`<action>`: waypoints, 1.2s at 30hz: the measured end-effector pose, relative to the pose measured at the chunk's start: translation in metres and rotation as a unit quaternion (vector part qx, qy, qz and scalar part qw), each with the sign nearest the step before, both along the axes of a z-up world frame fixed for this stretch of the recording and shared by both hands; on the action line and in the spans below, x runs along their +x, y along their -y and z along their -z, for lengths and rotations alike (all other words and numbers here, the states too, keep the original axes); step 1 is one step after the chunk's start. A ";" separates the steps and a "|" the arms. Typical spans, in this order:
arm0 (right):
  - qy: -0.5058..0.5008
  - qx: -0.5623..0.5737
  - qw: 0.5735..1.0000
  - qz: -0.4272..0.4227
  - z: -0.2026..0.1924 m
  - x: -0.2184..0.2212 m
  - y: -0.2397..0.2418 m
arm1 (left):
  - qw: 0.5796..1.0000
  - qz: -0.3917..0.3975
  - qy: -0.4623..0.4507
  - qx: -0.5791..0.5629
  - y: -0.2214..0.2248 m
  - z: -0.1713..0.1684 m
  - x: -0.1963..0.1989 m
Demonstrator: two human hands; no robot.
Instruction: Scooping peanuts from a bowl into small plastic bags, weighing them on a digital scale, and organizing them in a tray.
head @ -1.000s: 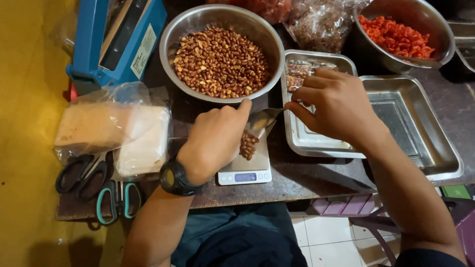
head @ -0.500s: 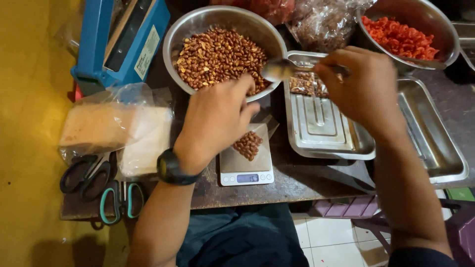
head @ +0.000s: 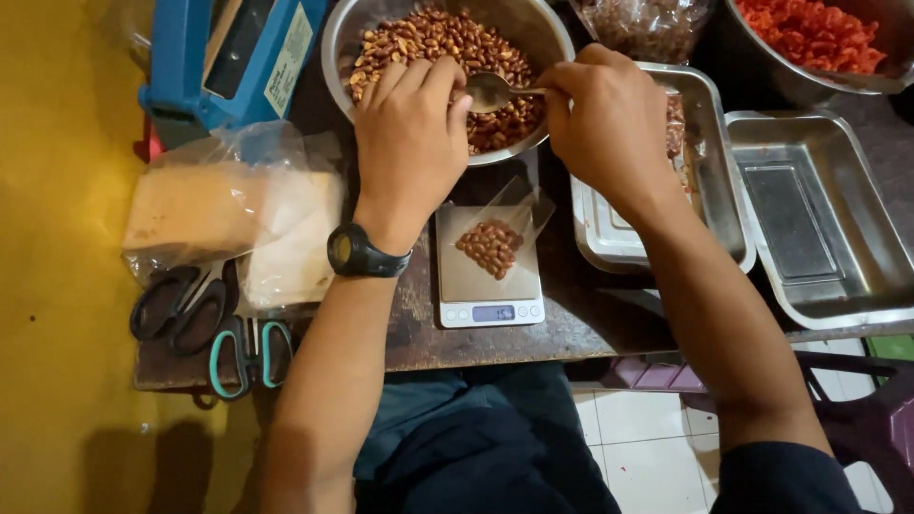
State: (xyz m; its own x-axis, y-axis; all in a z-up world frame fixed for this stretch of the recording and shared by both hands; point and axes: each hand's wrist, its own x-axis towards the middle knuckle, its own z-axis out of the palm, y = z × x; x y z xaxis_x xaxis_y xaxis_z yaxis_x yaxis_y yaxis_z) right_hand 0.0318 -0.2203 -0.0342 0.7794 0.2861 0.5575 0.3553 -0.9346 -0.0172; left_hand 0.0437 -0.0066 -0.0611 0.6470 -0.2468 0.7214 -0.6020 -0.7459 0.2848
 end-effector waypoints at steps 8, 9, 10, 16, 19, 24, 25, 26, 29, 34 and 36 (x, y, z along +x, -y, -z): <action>-0.005 -0.021 1.000 -0.004 0.000 0.006 0.003 | 1.000 -0.004 -0.014 0.002 0.001 0.001 0.000; -0.013 -0.014 1.000 -0.015 0.000 0.007 0.003 | 1.000 -0.004 -0.017 0.002 0.001 0.001 0.000; -0.012 -0.014 1.000 -0.015 -0.004 0.007 -0.001 | 1.000 -0.004 -0.016 0.002 0.002 0.002 0.000; -0.080 -0.030 0.991 -0.107 -0.002 0.014 -0.001 | 0.999 0.020 -0.049 0.014 0.003 0.004 0.001; -0.022 -0.069 0.994 -0.087 -0.007 0.001 0.005 | 0.997 0.021 -0.069 0.016 0.004 0.002 -0.001; -0.135 -0.024 0.989 0.055 -0.005 -0.051 0.009 | 0.999 0.046 0.009 0.006 0.004 0.011 0.002; -0.136 -0.025 0.989 0.055 -0.007 -0.055 0.005 | 0.999 0.046 0.007 0.006 0.005 0.008 0.000; -0.219 -0.001 0.974 0.062 -0.008 -0.060 0.001 | 0.998 0.053 0.019 0.004 0.007 0.006 -0.002; -0.327 0.058 0.942 0.052 -0.002 -0.062 -0.004 | 0.998 0.064 0.020 0.004 0.011 -0.007 -0.013; -0.318 0.165 0.931 -0.071 -0.002 -0.070 -0.007 | 0.996 0.080 0.043 -0.007 0.010 -0.017 -0.018; -0.163 0.084 0.959 -0.218 -0.015 -0.077 -0.009 | 0.993 0.082 0.083 -0.035 0.010 -0.021 -0.018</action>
State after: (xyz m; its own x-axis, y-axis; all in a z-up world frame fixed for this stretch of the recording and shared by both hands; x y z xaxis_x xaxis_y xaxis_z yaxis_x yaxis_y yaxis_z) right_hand -0.0450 -0.2116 -0.0191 0.7468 0.5511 0.3724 0.6616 -0.6727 -0.3313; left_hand 0.0252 -0.0163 -0.0402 0.4736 -0.2843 0.8336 -0.7568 -0.6156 0.2200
